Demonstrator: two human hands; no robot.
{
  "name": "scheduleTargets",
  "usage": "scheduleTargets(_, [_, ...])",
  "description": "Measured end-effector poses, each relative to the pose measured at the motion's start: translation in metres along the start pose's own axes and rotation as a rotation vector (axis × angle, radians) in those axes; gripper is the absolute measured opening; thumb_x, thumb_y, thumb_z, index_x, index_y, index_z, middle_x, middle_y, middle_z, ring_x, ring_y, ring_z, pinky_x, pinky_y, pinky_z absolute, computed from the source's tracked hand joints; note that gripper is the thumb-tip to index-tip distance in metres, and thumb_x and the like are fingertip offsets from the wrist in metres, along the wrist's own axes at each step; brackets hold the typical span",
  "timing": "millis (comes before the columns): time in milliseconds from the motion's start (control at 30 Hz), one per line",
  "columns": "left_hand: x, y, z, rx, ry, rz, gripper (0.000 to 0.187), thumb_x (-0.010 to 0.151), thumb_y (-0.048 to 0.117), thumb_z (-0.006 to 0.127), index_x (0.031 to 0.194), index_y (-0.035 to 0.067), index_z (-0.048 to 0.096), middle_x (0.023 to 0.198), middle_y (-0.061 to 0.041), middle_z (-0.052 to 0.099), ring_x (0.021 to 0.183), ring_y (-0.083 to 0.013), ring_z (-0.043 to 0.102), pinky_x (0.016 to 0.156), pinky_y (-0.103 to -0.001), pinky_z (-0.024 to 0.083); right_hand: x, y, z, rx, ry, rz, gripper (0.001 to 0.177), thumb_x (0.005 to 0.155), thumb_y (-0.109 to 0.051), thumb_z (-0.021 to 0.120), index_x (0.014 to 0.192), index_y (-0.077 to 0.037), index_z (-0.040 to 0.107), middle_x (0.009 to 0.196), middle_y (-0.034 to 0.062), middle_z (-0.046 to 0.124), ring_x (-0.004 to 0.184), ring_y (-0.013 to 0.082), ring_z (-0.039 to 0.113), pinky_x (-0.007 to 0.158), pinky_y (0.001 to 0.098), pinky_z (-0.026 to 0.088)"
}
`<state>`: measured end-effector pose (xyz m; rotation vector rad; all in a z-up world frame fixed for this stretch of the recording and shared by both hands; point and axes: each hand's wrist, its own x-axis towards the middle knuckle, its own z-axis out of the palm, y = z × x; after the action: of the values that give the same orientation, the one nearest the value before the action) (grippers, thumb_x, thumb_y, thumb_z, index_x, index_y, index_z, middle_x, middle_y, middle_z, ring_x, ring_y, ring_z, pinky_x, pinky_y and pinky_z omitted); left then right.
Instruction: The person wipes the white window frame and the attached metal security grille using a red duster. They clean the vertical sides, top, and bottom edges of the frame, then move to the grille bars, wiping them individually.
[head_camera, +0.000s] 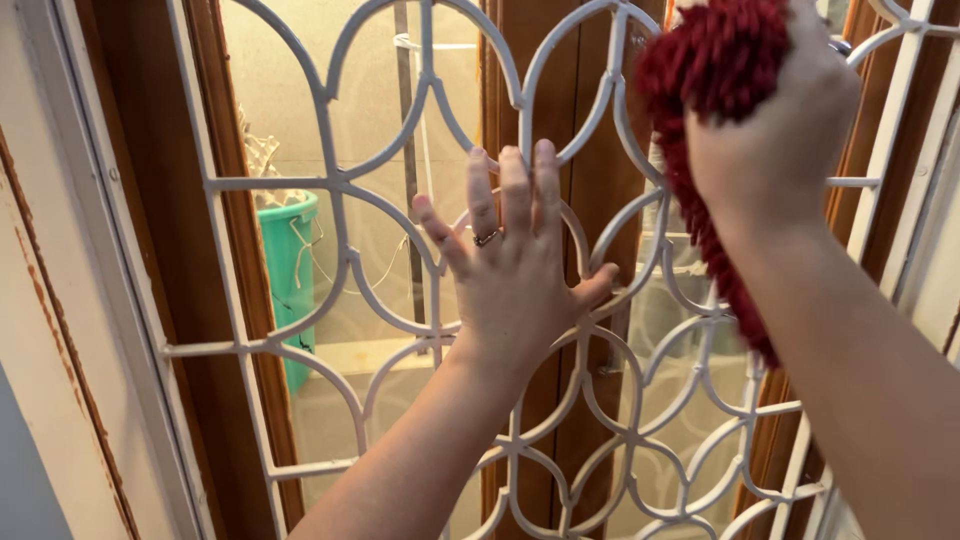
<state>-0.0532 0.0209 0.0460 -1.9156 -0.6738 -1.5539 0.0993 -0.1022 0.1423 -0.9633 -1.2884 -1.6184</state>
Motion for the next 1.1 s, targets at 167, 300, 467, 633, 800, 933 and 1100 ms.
scheduleTargets(167, [0.018, -0.018, -0.006, -0.063, 0.022, 0.122, 0.099, 0.082, 0.078, 0.064, 0.143, 0.002, 0.043, 0.139, -0.017, 0.042, 0.145, -0.0339, 0.031, 0.126, -0.067, 0.013, 0.012, -0.044, 0.050, -0.362, -0.019, 0.072, 0.066, 0.080, -0.031, 0.093, 0.120, 0.011, 0.060, 0.087, 0.0253, 0.070, 0.078, 0.0404, 0.071, 0.069, 0.0448, 0.058])
scheduleTargets(300, [0.028, -0.016, -0.017, -0.073, -0.021, 0.099, 0.083, 0.074, 0.067, 0.073, 0.127, 0.007, 0.050, 0.124, -0.012, 0.046, 0.130, -0.0292, 0.038, 0.113, -0.071, 0.027, 0.003, -0.048, 0.054, -0.054, -0.105, 0.253, 0.072, 0.087, -0.029, 0.088, 0.131, 0.013, 0.051, 0.095, 0.0303, 0.069, 0.089, 0.0460, 0.068, 0.079, 0.0511, 0.055])
scheduleTargets(467, [0.029, -0.015, -0.023, -0.118, 0.051, 0.081, 0.088, 0.066, 0.063, 0.076, 0.128, 0.005, 0.052, 0.126, -0.011, 0.049, 0.128, -0.0282, 0.040, 0.109, -0.065, 0.038, 0.004, -0.018, 0.045, 0.019, -0.180, 0.098, 0.054, 0.094, -0.021, 0.087, 0.125, 0.010, 0.057, 0.106, 0.0292, 0.070, 0.097, 0.0452, 0.069, 0.080, 0.0499, 0.056])
scheduleTargets(633, [0.025, -0.022, -0.014, -0.257, 0.100, 0.127, 0.086, 0.067, 0.058, 0.078, 0.130, 0.008, 0.048, 0.126, -0.009, 0.050, 0.129, -0.0283, 0.041, 0.100, -0.059, 0.043, -0.003, -0.027, 0.067, -0.062, -0.087, 0.176, 0.038, 0.095, -0.017, 0.072, 0.124, 0.002, 0.057, 0.107, 0.0231, 0.070, 0.100, 0.0449, 0.069, 0.085, 0.0496, 0.058])
scheduleTargets(800, [0.020, -0.036, 0.000, -0.432, 0.217, 0.198, 0.072, 0.069, 0.034, 0.075, 0.129, 0.014, 0.041, 0.124, -0.010, 0.052, 0.129, -0.0316, 0.046, 0.092, -0.053, 0.044, -0.019, -0.071, 0.048, -0.114, 0.022, -0.094, 0.035, 0.096, -0.020, 0.075, 0.124, -0.003, 0.062, 0.115, 0.0237, 0.066, 0.111, 0.0414, 0.060, 0.098, 0.0492, 0.049])
scheduleTargets(933, [0.017, -0.034, 0.007, -0.584, 0.354, 0.193, 0.069, 0.071, 0.023, 0.071, 0.130, 0.013, 0.037, 0.127, -0.016, 0.054, 0.134, -0.0374, 0.047, 0.101, -0.056, 0.043, 0.003, -0.066, 0.042, -0.148, -0.171, -0.196, 0.037, 0.094, -0.036, 0.071, 0.117, -0.007, 0.070, 0.120, 0.0142, 0.071, 0.115, 0.0330, 0.052, 0.105, 0.0447, 0.039])
scheduleTargets(1100, [0.016, -0.036, 0.008, -0.569, 0.385, 0.194, 0.067, 0.072, 0.017, 0.072, 0.129, 0.013, 0.036, 0.130, -0.019, 0.056, 0.136, -0.0403, 0.048, 0.104, -0.060, 0.040, 0.033, -0.062, 0.032, -0.269, -0.545, -0.118, 0.043, 0.070, -0.046, 0.076, 0.098, -0.014, 0.080, 0.094, 0.0090, 0.073, 0.107, 0.0371, 0.052, 0.092, 0.0504, 0.036])
